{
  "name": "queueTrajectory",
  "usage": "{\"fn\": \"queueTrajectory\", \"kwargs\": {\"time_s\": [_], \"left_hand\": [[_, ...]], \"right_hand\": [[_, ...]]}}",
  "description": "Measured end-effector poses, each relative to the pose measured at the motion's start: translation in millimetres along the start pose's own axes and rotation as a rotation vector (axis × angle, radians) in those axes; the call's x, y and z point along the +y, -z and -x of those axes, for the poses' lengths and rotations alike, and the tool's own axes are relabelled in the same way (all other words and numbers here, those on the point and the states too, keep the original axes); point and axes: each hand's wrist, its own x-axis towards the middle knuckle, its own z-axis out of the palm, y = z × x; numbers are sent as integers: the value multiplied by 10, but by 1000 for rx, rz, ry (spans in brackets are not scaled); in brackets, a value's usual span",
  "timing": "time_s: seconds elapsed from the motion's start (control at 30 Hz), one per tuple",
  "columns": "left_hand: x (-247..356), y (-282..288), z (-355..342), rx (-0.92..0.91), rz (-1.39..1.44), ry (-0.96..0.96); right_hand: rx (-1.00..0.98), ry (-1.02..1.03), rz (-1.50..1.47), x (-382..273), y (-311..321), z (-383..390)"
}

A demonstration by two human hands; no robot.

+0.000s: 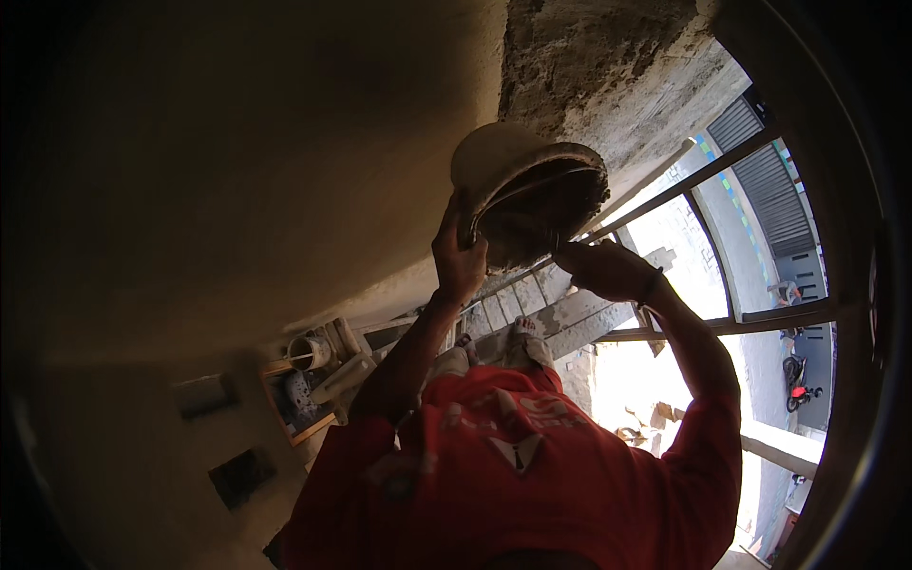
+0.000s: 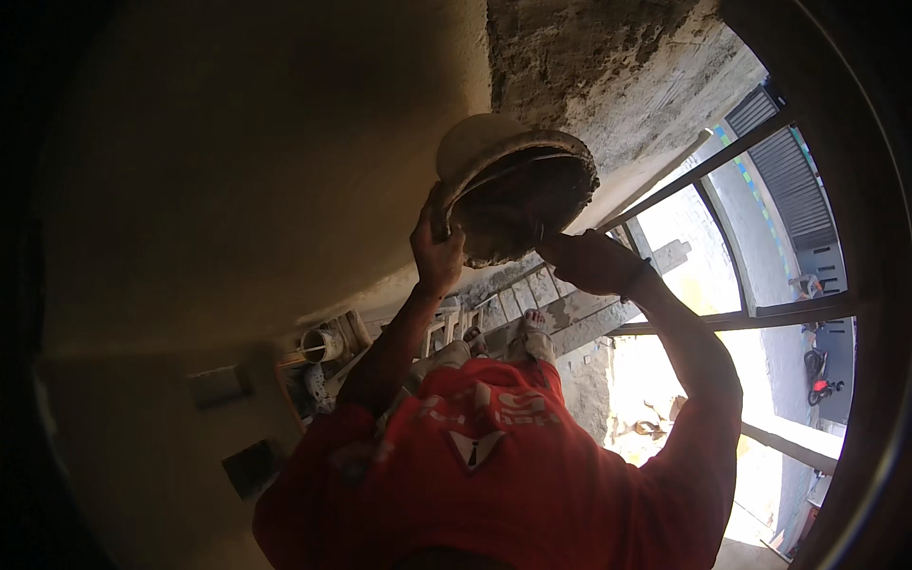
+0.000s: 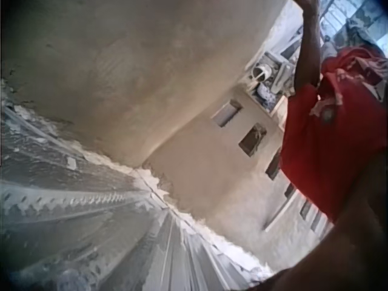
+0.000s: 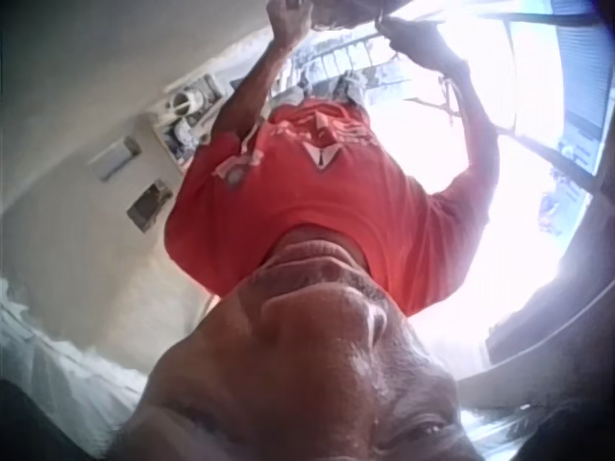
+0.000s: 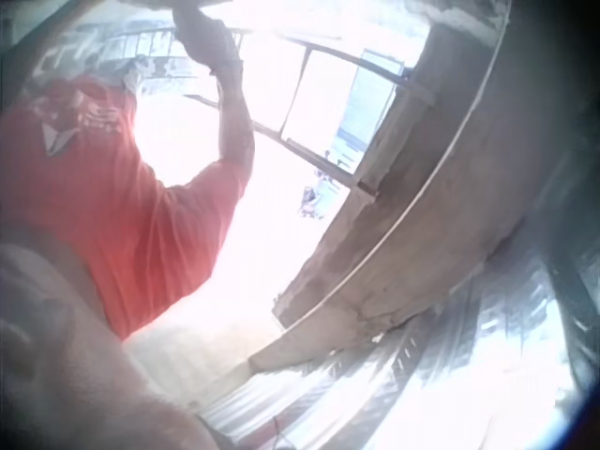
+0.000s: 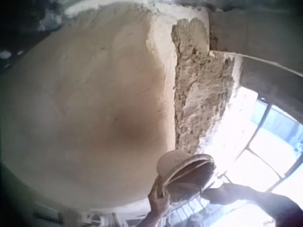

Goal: The person applies plaster to a rough wall using a trowel, taking mortar from a bucket and smoothing it over the surface while standing on a wooden scaffold.

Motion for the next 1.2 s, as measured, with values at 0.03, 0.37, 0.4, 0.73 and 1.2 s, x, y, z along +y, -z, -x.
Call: {"fn": "queueTrajectory", "kwargs": {"time_s": [0.03,0.37,0.4,0.73,1.2], "left_hand": [[7,41,7,11,-25,1],[179,110,-38,168,38,147],[201,108,-52,181,12,149],[-268,18,58,429,385,431],[-276,-261,206,182,180,376]], "right_hand": [[-79,-19,-103,39,102,70],[73,-820,-715,-452,625,578],[75,-918,-791,-540,631,570],[313,-974,-1394,-768,-364,754],[385,-626,-1798,-754,-593,295]]}}
